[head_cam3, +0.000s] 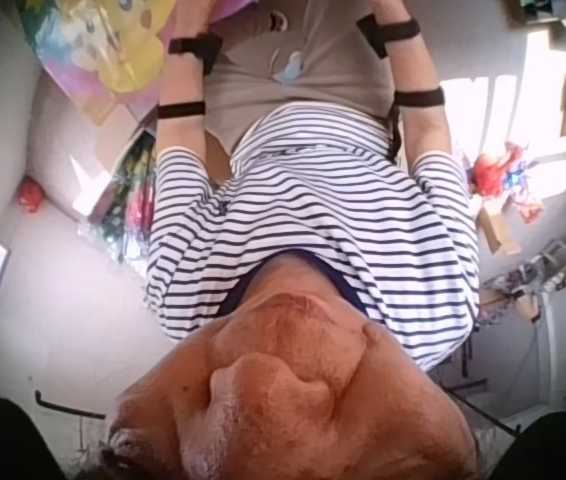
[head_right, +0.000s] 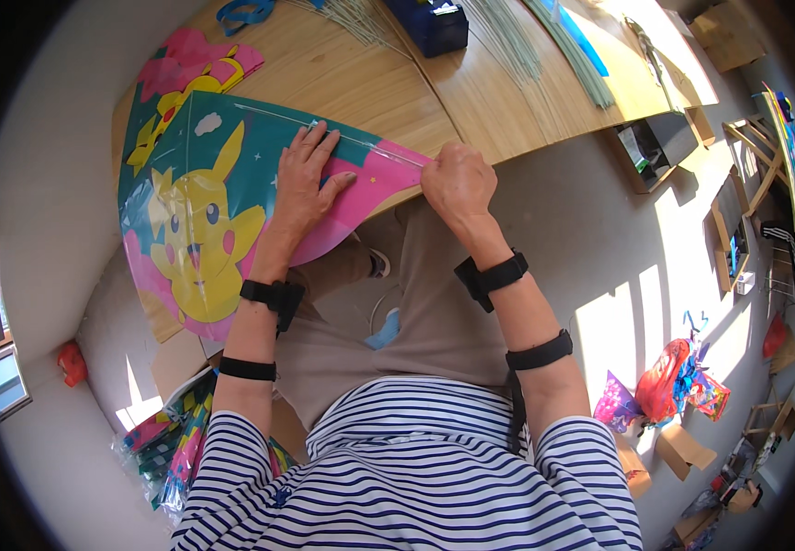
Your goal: The recorder is assembling a printed plastic kite by attaching support rods to the edges of the material.
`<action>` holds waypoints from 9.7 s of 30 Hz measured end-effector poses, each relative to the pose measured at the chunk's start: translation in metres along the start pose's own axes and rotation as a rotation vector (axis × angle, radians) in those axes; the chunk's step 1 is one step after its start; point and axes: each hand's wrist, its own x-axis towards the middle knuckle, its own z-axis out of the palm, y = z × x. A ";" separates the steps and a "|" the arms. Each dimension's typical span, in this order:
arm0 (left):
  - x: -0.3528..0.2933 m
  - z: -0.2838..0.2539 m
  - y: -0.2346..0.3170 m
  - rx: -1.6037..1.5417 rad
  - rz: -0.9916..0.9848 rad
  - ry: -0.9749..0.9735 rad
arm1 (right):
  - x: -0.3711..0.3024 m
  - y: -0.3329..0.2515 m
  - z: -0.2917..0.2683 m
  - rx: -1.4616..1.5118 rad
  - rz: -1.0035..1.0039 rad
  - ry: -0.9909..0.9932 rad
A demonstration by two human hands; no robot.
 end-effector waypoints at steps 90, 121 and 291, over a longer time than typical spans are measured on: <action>0.000 0.003 0.001 -0.017 0.003 0.050 | 0.037 -0.047 0.049 0.124 -0.551 0.007; -0.002 0.004 0.046 0.038 0.074 -0.067 | -0.037 0.026 -0.009 -0.244 -0.745 -0.125; -0.015 -0.024 0.034 -0.071 -0.175 0.013 | 0.080 -0.119 0.073 -0.133 -0.550 -0.272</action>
